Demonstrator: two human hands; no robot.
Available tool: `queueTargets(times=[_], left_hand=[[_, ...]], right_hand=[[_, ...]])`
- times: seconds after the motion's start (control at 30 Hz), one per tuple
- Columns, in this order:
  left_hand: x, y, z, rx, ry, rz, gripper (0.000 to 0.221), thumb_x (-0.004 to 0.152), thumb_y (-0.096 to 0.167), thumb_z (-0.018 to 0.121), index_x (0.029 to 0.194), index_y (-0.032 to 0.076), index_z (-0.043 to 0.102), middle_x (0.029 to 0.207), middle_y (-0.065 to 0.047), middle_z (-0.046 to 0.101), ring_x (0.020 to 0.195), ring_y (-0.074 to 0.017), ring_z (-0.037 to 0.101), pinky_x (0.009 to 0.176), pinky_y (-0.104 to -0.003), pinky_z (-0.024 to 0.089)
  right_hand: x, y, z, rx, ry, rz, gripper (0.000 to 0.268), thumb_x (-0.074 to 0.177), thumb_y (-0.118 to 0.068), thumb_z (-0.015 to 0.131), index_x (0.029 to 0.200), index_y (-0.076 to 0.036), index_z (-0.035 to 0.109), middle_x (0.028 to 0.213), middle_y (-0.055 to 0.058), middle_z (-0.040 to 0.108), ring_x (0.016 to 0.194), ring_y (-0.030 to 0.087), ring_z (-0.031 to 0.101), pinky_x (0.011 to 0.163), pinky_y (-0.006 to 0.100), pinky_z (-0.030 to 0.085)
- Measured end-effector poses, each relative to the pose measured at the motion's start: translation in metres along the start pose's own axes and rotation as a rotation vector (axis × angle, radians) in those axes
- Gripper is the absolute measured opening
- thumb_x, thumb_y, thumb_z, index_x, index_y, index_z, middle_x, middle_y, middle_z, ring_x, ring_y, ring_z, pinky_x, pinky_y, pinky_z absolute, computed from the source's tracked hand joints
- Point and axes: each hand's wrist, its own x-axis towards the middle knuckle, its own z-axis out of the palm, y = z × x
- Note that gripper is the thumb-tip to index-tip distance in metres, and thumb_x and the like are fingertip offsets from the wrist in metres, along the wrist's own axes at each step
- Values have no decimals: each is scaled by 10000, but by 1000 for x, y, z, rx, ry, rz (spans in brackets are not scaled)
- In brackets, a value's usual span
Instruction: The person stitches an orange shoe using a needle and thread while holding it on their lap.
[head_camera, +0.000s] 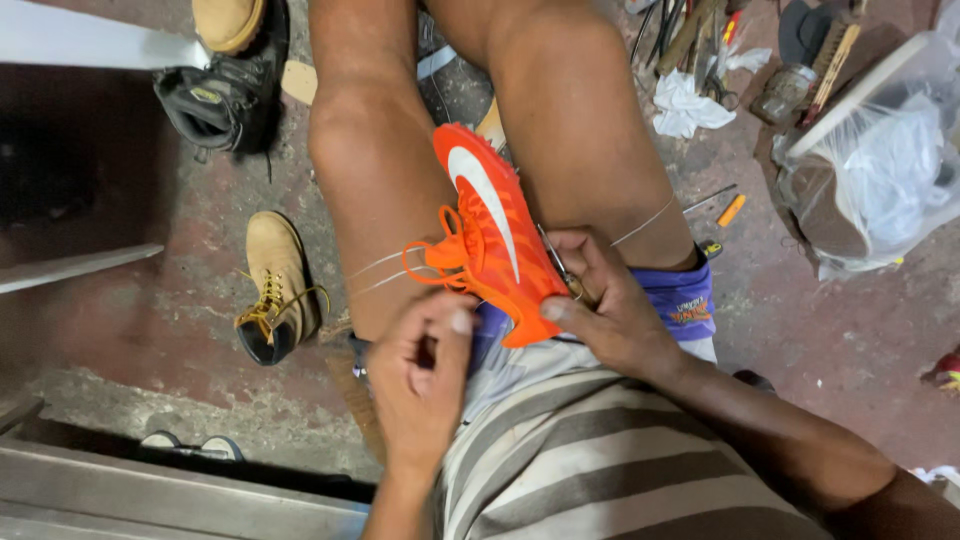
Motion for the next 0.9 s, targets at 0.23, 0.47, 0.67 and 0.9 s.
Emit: queueTargets(times=[0.23,0.47,0.67,0.9], left_hand=[[-5,-43,20,-405,-312,-220,169,1004,102,761,1060,-55,730,790,-12,488,687,-70,379,622,-239,331],[0,-60,10,-991,-436,-210,365,1006,186,716,1302,-18,650,1238,-112,724,1124,-190,682,1028,-368,518],[-1,-60,10,-990,-428,-155,342,1020,171,726,1281,-40,657,1261,-127,721,1153,-198,682,1048,-376,519],[-3,-38,10,-823,-419,-94,334,1019,174,725,1271,-38,667,1235,-108,734,1125,-168,681,1046,-354,516]], right_hand=[[-1,-1,6,-234,-34,-84,629,925,-103,721,1445,8,384,1426,154,520,1380,183,501,1158,332,390],[-21,-28,-31,-36,203,5,392,1042,-206,497,1373,-18,589,820,-10,583,672,35,490,552,168,377],[-33,-80,-36,-1026,254,-237,218,1027,34,462,1131,-33,641,938,34,687,728,96,639,544,257,485],[-42,-87,7,-761,-72,-305,354,884,20,696,1216,-102,693,681,21,581,537,118,529,475,290,428]])
